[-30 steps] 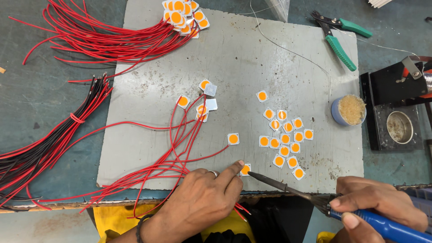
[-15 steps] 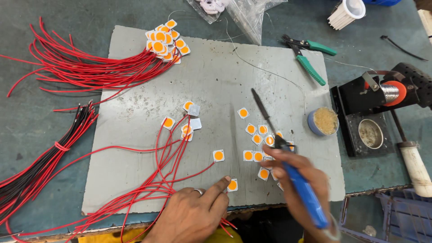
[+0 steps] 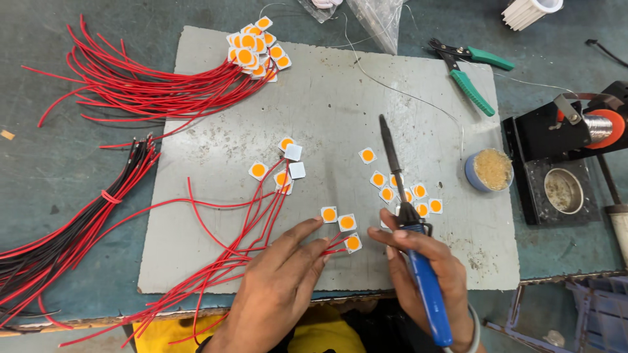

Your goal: The person solders red wires to small square LED modules on a workbench using a soldering iron and solder wire. They then use wire cutters to trim the excess wire and apply flux to the wire ends.

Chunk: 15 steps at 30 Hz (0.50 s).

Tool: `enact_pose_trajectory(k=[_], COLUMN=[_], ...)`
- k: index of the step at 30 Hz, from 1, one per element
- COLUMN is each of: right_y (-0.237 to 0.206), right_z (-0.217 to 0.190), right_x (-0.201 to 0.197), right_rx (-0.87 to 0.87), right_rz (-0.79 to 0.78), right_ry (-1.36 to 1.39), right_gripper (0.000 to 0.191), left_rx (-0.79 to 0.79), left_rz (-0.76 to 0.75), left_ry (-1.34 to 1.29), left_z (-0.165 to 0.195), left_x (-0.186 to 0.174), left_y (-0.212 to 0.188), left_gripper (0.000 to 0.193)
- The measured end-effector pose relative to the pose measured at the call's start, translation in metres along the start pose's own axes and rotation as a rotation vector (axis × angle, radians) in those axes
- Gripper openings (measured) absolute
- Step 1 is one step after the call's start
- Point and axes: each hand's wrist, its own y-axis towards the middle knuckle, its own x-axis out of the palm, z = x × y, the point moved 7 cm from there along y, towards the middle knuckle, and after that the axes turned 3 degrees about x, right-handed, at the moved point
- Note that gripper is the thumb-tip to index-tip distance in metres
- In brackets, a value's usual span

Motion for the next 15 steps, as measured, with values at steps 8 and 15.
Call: enact_pose_trajectory(k=[8,15], right_y=[-0.008,-0.008], right_z=[0.007,0.007], right_x=[-0.008,-0.006], right_rx=[0.017,0.041], right_rz=[0.032,0.009], right_ry=[0.017,0.078], right_gripper=[0.041,0.042], left_rx=[0.179,0.196], left_rz=[0.138,-0.016], left_ry=[0.175,0.081], left_z=[0.021,0.022], left_x=[-0.013,0.002], left_y=[0.007,0.005], left_gripper=[0.025,0.027])
